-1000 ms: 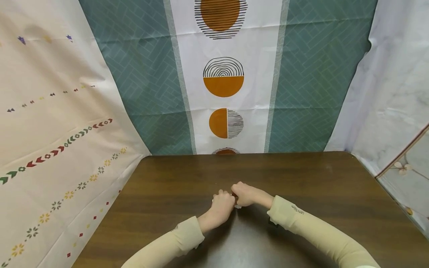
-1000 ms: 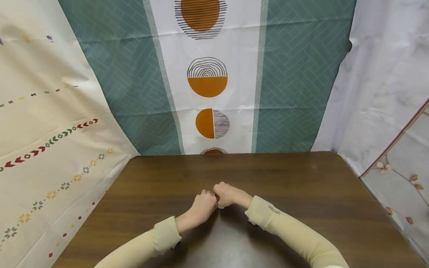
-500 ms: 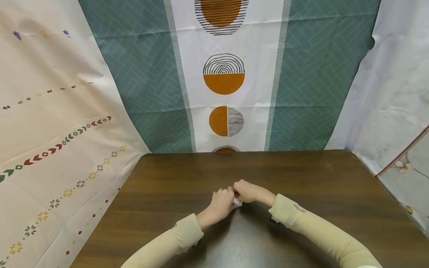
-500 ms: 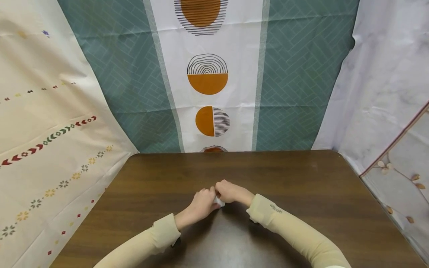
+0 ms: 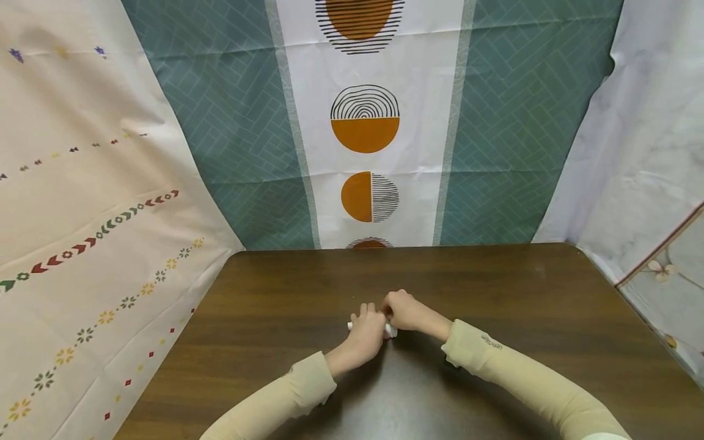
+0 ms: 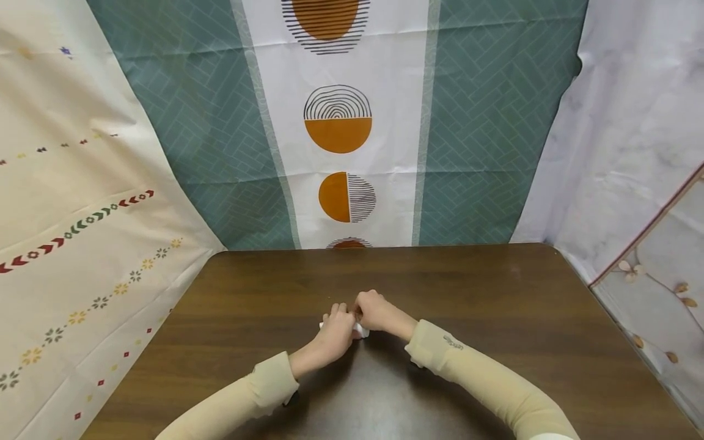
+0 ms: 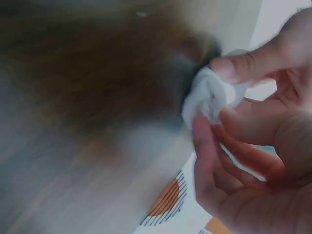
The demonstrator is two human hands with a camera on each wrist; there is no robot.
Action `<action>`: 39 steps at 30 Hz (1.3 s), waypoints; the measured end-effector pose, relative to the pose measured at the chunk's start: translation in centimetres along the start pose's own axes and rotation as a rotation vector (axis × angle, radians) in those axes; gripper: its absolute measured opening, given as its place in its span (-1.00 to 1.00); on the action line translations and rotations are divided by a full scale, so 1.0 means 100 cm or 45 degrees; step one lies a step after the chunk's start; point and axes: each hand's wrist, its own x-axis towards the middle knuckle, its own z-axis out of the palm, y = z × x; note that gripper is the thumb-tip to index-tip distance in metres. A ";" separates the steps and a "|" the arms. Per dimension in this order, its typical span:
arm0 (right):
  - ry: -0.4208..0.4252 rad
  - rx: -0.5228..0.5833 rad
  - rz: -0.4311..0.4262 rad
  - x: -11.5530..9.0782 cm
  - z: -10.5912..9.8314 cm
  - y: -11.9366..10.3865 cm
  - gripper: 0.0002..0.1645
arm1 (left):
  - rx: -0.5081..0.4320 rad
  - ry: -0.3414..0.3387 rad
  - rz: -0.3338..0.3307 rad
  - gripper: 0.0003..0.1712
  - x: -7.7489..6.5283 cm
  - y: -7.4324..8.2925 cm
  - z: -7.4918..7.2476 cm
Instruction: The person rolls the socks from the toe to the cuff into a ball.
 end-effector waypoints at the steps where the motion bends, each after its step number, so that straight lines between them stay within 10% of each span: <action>1: 0.026 0.012 -0.009 -0.001 0.000 -0.001 -0.74 | -0.009 0.001 0.003 -0.88 0.000 -0.001 0.001; 6: 0.026 -0.103 -0.176 -0.009 -0.003 -0.004 -0.83 | -0.051 0.045 0.080 -0.89 0.003 -0.011 0.013; 10: -0.087 -0.204 -0.284 -0.013 -0.007 -0.006 -0.88 | -0.147 -0.092 0.076 -0.80 0.004 -0.013 0.002; 17: -0.173 -0.274 -0.278 -0.013 -0.005 -0.008 -0.65 | -0.407 -0.291 0.016 -0.66 0.013 -0.022 -0.007; 32: -0.110 -0.364 -0.276 -0.010 0.006 -0.001 -0.76 | -0.592 -0.349 0.059 -0.60 0.020 -0.037 -0.013; 39: -0.097 -0.167 -0.198 -0.007 0.002 0.001 -0.61 | -0.720 -0.357 0.081 -0.61 0.021 -0.040 -0.012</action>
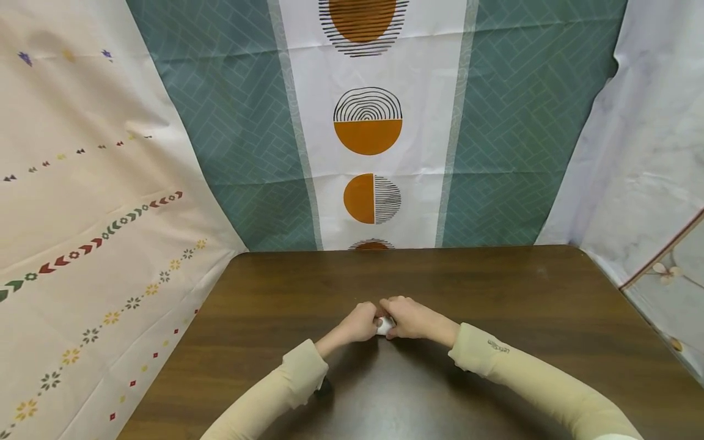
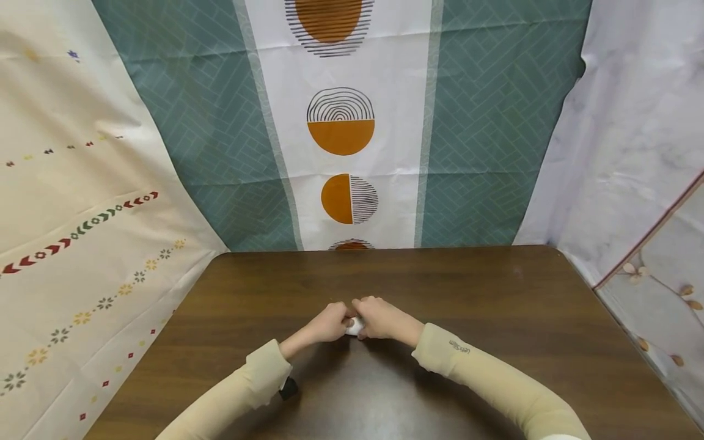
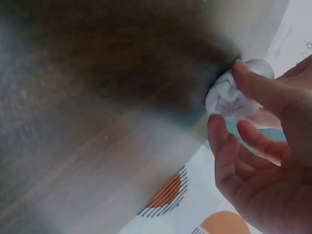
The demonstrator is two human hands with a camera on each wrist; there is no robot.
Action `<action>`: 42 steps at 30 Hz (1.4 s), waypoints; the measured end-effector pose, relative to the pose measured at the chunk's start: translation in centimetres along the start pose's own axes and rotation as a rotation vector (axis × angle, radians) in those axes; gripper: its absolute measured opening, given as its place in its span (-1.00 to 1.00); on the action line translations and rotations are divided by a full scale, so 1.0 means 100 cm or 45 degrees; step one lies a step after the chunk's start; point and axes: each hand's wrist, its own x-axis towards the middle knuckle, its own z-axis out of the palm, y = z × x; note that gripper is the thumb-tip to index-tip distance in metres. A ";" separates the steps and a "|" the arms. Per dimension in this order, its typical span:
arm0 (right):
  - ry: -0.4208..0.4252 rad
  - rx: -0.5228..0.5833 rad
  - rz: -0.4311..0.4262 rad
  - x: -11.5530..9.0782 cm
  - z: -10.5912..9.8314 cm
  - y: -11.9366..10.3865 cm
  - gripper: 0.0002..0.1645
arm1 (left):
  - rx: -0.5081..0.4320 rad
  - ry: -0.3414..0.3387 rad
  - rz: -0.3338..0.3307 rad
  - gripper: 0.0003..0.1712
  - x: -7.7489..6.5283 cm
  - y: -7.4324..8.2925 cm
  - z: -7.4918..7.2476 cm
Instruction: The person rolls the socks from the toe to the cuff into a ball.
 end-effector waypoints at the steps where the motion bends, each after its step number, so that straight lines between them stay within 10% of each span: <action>1: 0.011 0.001 0.001 -0.001 0.000 -0.001 -0.59 | -0.011 -0.008 -0.001 -0.61 0.000 -0.001 0.000; 11: -0.075 -0.227 -0.065 -0.003 0.007 -0.006 -0.86 | -0.095 -0.014 -0.138 -0.63 0.004 -0.006 -0.002; 21: -0.050 -0.215 0.060 0.006 0.008 -0.004 -0.83 | 0.008 0.070 -0.094 -0.67 -0.011 -0.024 -0.011; 26: -0.084 0.019 0.150 0.007 0.007 0.006 -0.84 | -0.066 0.165 -0.062 -0.62 -0.014 -0.035 -0.015; 36: 0.022 0.764 0.090 0.002 -0.006 0.019 -0.81 | -0.739 0.373 -0.007 -0.68 -0.004 -0.029 -0.030; 42: -0.038 1.146 0.162 0.000 -0.005 0.017 -0.74 | -0.893 0.430 -0.020 -0.64 0.002 -0.019 -0.029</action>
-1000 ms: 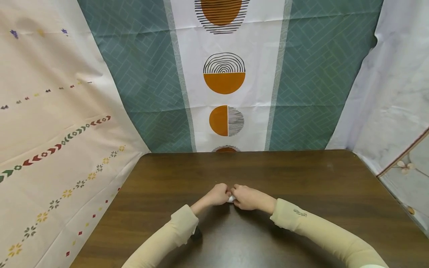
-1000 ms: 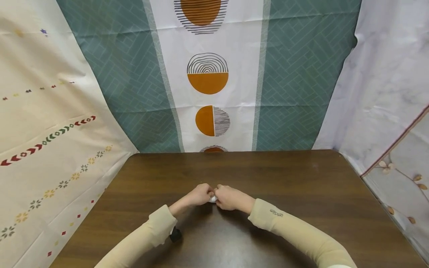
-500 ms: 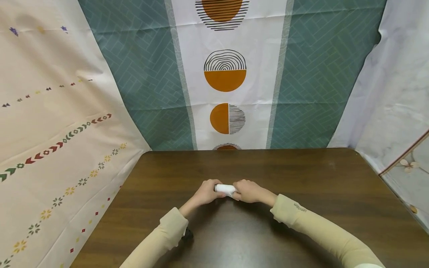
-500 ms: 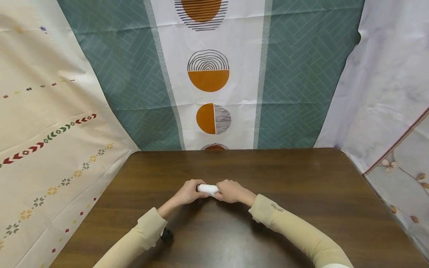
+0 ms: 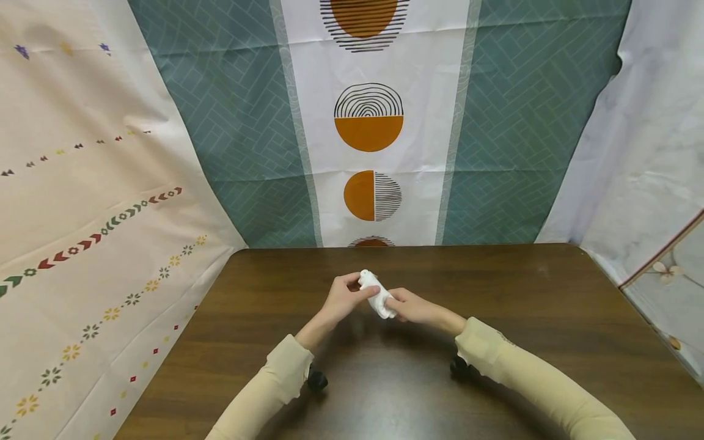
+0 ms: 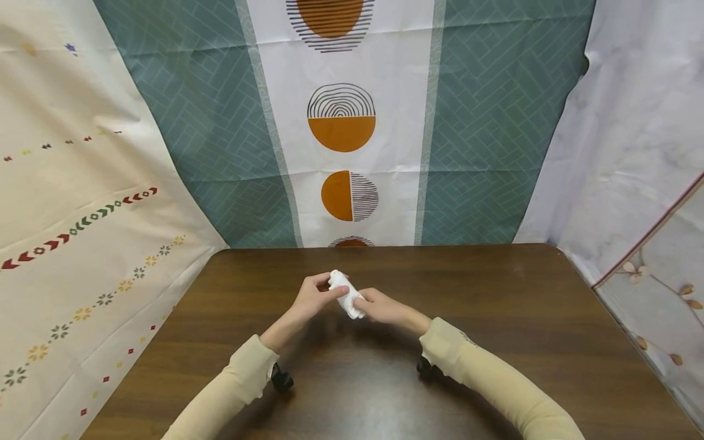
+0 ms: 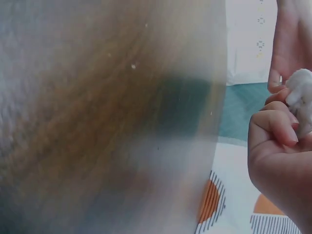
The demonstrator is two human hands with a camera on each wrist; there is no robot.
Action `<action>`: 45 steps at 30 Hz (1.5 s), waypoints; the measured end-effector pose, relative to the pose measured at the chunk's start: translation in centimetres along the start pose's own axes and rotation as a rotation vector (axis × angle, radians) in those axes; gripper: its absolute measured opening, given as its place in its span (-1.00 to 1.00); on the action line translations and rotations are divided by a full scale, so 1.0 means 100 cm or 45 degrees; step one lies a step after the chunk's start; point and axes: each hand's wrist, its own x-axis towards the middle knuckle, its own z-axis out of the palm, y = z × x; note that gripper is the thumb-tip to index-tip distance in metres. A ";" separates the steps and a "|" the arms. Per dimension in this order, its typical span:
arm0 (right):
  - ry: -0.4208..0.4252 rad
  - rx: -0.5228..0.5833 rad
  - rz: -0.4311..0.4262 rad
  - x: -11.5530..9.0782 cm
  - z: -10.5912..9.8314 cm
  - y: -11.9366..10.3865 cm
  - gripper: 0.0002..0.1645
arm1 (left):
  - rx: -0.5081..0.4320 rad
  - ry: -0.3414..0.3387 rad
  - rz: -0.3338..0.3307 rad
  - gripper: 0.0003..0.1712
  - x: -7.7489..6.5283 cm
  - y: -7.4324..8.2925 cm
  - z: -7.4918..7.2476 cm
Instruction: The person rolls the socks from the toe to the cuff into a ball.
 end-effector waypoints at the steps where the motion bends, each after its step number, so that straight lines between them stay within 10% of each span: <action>1: 0.003 0.048 0.020 0.000 0.001 0.000 -0.74 | -0.009 0.013 -0.007 -0.64 0.000 0.001 0.001; 9: -0.086 0.564 0.097 -0.001 0.007 0.000 -0.81 | -0.118 -0.006 0.086 -0.44 -0.010 0.029 0.009; 15: -0.200 0.863 0.071 -0.002 0.009 -0.005 -0.78 | -0.182 -0.140 0.219 -0.33 0.001 0.007 0.012; 21: -0.362 1.075 0.013 -0.004 0.010 -0.006 -0.64 | -0.559 -0.412 0.184 -0.38 0.003 0.002 0.009; 26: -0.444 1.130 -0.032 -0.006 0.010 -0.006 -0.61 | -0.621 -0.416 0.156 -0.42 0.002 0.004 0.008; 30: -0.259 0.820 0.047 -0.007 0.009 -0.009 -0.61 | -0.535 -0.259 0.116 -0.46 0.002 0.004 0.010; 37: 0.512 -0.221 0.122 -0.008 0.010 -0.016 -0.70 | -0.067 0.098 0.128 -0.60 0.001 0.003 0.014; 45: 0.681 -0.302 -0.124 -0.001 0.011 -0.025 -0.68 | 0.207 0.067 0.185 -0.65 -0.002 0.002 0.023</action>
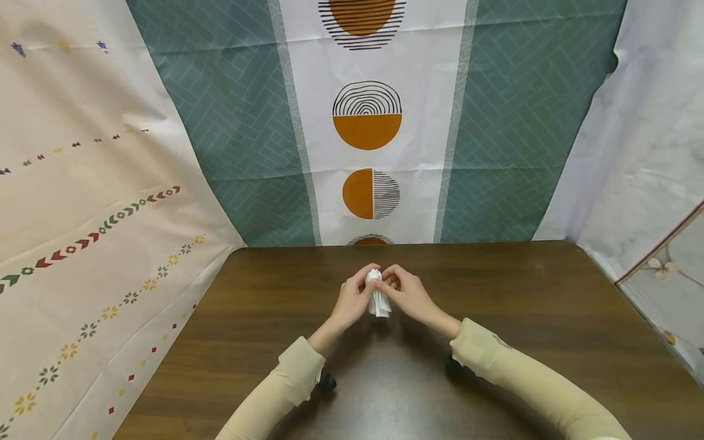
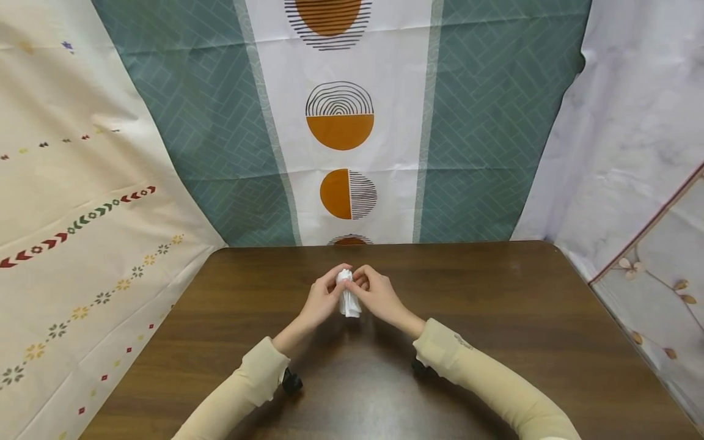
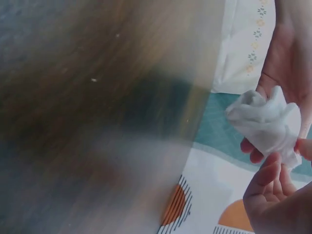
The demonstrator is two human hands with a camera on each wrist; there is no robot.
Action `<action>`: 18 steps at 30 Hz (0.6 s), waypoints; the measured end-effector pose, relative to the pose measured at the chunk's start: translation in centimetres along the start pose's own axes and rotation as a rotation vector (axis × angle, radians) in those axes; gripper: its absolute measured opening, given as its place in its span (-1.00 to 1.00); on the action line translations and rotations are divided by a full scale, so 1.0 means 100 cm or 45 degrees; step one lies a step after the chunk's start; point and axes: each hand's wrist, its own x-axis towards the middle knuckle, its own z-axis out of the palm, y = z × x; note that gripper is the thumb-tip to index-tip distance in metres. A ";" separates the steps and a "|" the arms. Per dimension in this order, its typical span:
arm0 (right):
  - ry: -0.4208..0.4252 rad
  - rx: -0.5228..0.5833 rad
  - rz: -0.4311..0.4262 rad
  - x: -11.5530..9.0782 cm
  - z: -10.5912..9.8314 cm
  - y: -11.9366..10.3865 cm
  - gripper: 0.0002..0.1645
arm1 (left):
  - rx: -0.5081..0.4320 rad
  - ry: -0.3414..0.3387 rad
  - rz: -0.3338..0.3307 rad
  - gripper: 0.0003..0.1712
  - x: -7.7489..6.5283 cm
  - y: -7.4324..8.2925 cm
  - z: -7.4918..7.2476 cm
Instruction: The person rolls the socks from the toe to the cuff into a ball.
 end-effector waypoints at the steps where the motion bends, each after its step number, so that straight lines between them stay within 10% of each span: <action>1: 0.008 0.000 0.003 0.001 0.000 -0.001 -0.69 | 0.029 -0.005 0.015 -0.65 -0.001 0.000 0.000; 18: 0.088 -0.156 0.135 0.004 0.004 -0.001 -0.87 | 0.162 -0.171 -0.015 -0.55 -0.009 -0.006 0.007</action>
